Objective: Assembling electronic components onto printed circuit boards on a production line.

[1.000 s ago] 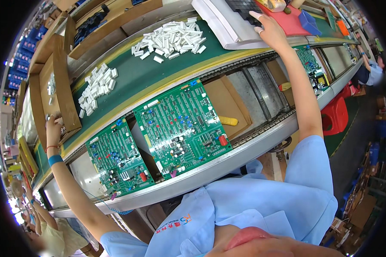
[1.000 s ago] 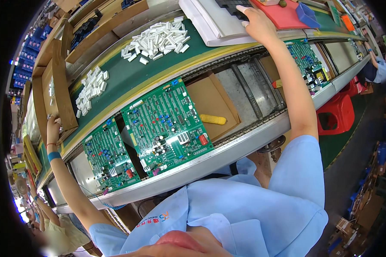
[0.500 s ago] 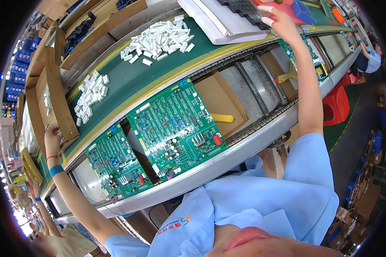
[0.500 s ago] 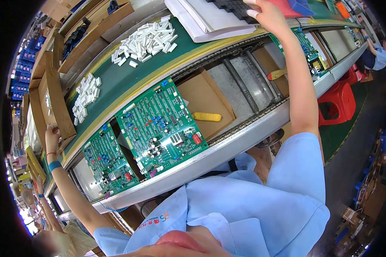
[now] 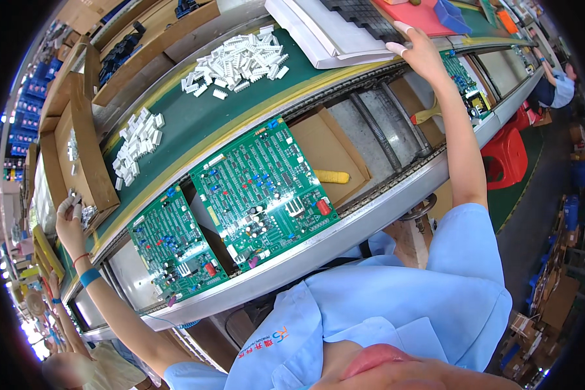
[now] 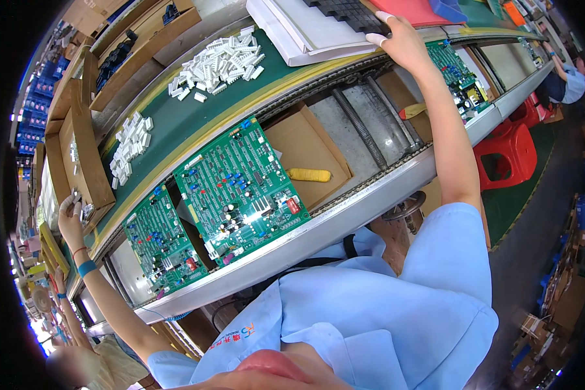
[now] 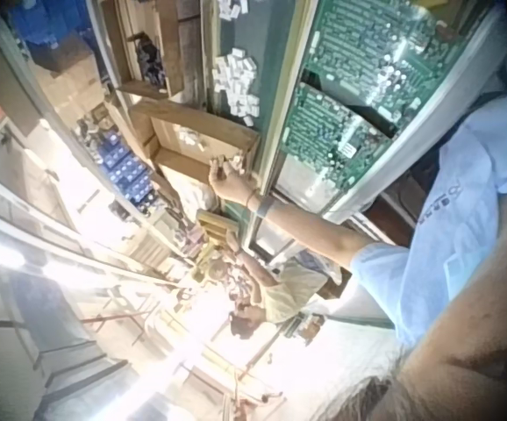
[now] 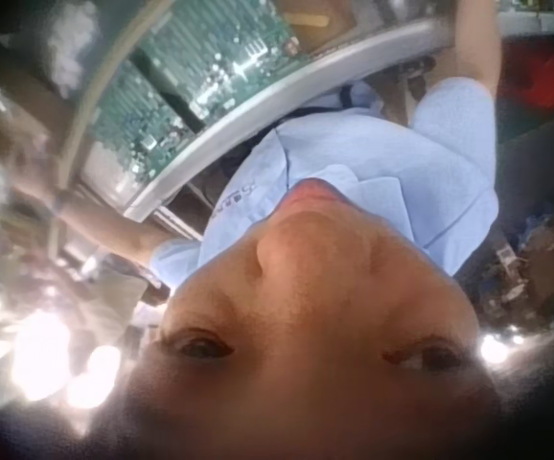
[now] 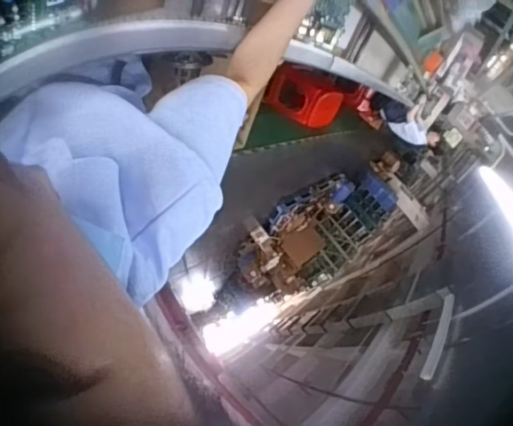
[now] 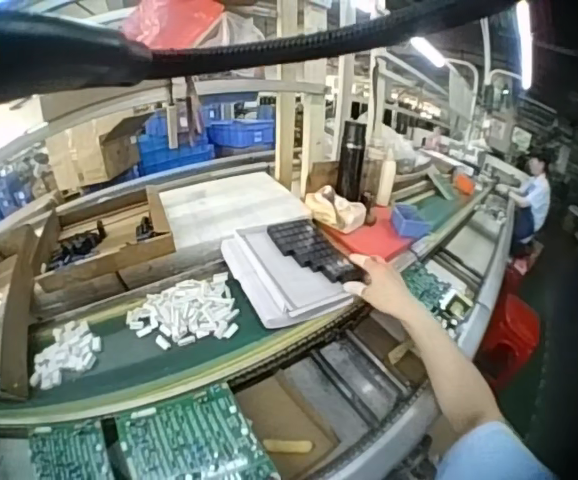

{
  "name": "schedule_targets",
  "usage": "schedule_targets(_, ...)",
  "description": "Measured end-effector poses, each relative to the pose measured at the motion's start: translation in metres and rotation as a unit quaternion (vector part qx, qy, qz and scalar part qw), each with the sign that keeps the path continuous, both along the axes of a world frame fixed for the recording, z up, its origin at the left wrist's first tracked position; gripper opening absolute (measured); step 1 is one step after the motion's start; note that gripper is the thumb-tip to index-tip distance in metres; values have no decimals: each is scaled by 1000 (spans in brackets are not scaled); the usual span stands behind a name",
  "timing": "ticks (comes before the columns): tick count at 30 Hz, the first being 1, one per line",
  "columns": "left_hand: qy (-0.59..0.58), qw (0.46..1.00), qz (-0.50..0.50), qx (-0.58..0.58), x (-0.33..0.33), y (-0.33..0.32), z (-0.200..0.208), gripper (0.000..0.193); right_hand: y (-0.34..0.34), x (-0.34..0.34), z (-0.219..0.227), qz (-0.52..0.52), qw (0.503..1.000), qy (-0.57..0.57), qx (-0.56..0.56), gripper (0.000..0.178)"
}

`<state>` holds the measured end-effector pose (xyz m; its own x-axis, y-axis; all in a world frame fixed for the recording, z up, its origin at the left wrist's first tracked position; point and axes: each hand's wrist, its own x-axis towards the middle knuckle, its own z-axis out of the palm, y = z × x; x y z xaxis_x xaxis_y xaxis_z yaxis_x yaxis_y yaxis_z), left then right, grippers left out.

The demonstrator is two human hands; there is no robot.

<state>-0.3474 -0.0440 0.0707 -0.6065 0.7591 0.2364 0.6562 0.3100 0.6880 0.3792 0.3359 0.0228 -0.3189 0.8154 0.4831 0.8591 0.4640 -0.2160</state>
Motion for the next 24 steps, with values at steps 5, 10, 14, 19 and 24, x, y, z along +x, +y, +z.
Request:
schedule_targets(5, 0, 999, 19, 41, 2, -9, 6, 26, 15, -19, -6, 45, 987, 108, -107, 71)
schedule_targets(10, -16, 998, 17, 57, 31, 1, 11, 25, 7, -33, -1, 109, 976, 135, -129, 70)
schedule_targets(14, -20, 998, 5, 52, 50, 10, 15, 25, 3, -54, -11, 134, 975, 118, -133, 73)
schedule_targets(19, -17, 998, -5, 61, 75, 12, 29, 25, 19, -83, 12, 69, 975, 102, -184, 85)
schedule_targets(24, 13, 996, -6, 83, 84, 6, 40, 26, 36, -104, 45, 62, 953, -42, -294, 97)
